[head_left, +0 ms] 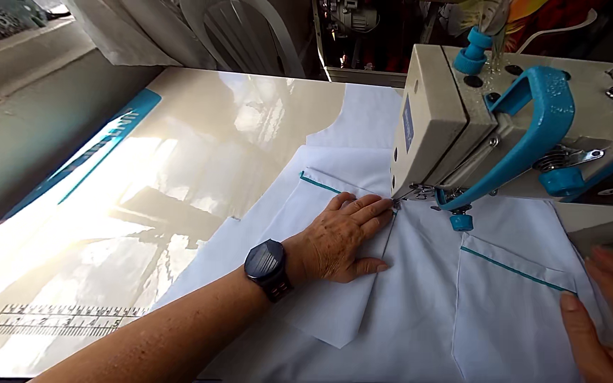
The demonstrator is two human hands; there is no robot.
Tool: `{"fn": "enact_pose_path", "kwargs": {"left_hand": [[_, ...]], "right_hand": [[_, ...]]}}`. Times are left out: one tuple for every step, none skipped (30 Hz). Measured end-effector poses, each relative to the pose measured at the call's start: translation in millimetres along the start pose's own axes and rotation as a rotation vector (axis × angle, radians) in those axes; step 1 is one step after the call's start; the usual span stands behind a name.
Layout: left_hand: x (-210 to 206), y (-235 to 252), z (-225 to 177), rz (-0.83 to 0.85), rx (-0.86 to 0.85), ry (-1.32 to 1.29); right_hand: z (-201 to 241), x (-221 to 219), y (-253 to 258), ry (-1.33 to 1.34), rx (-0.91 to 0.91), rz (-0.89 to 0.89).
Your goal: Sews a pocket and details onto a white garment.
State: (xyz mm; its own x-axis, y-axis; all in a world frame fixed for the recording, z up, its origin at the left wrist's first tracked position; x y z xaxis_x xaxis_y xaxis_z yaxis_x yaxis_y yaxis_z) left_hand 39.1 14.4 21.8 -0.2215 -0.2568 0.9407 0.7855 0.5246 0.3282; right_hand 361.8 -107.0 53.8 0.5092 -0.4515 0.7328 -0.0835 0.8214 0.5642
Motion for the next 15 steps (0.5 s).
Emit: {"fn": "enact_pose_path", "kwargs": {"left_hand": [[-1.1,-3.5,-4.0,0.01,0.021,-0.007],[-2.0,-6.7,-9.0,0.01,0.048,-0.006],[-2.7,-9.6,-14.7,0.007,0.079,0.006],[-3.5,-12.1,-20.8,0.008,0.117,0.023],[-4.2,-14.0,-26.5,0.008,0.158,0.035],[-4.4,-15.1,-31.6,-0.001,0.195,0.049],[-4.2,-15.0,-35.5,-0.017,0.229,0.064],[-4.0,-13.6,-38.1,-0.031,0.259,0.084],[-3.9,-11.7,-39.8,-0.04,0.284,0.101],[-4.0,-9.9,-41.0,-0.047,0.305,0.111],[-4.3,-8.3,-42.0,-0.047,0.322,0.116],[-4.6,-7.2,-42.8,-0.048,0.338,0.119],[-5.2,-6.6,-43.4,-0.05,0.349,0.12],[-5.8,-6.3,-44.0,-0.047,0.356,0.116],[-6.0,-6.1,-44.4,-0.045,0.358,0.108]], "right_hand": [[17.1,-18.3,-2.7,0.034,-0.003,0.157],[23.3,-38.3,-6.6,0.015,0.013,0.271],[20.5,-55.2,-9.0,-0.029,0.045,0.323],[12.2,-65.4,-6.3,-0.043,0.095,0.324],[0.2,-70.7,0.6,-0.036,0.155,0.315],[-12.3,-73.0,9.3,-0.018,0.216,0.318],[-24.0,-73.7,19.0,0.007,0.273,0.328],[-33.9,-73.8,28.9,0.025,0.317,0.338],[-41.0,-74.0,37.8,0.035,0.353,0.341],[-45.2,-74.4,44.8,0.041,0.385,0.337],[-47.3,-75.0,50.0,0.043,0.41,0.334],[-48.1,-75.8,53.3,0.041,0.428,0.332],[-47.9,-76.4,55.1,0.035,0.439,0.33],[-47.1,-76.3,56.1,0.027,0.444,0.325],[-45.9,-75.2,56.4,0.017,0.451,0.311]]}}
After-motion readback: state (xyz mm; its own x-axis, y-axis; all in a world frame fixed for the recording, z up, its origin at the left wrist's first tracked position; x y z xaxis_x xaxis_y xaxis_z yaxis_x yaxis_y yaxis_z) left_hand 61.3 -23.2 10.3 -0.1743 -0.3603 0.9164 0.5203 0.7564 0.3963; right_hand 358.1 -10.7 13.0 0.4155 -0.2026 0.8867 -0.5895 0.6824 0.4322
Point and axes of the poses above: each hand's wrist, its own y-axis towards the middle knuckle, its own x-axis out of the back of the hand, z = x × y, the point moved 6 cm from there along y, towards the middle knuckle, and after that the axes turned 9 degrees about y, right-handed, at the moved point
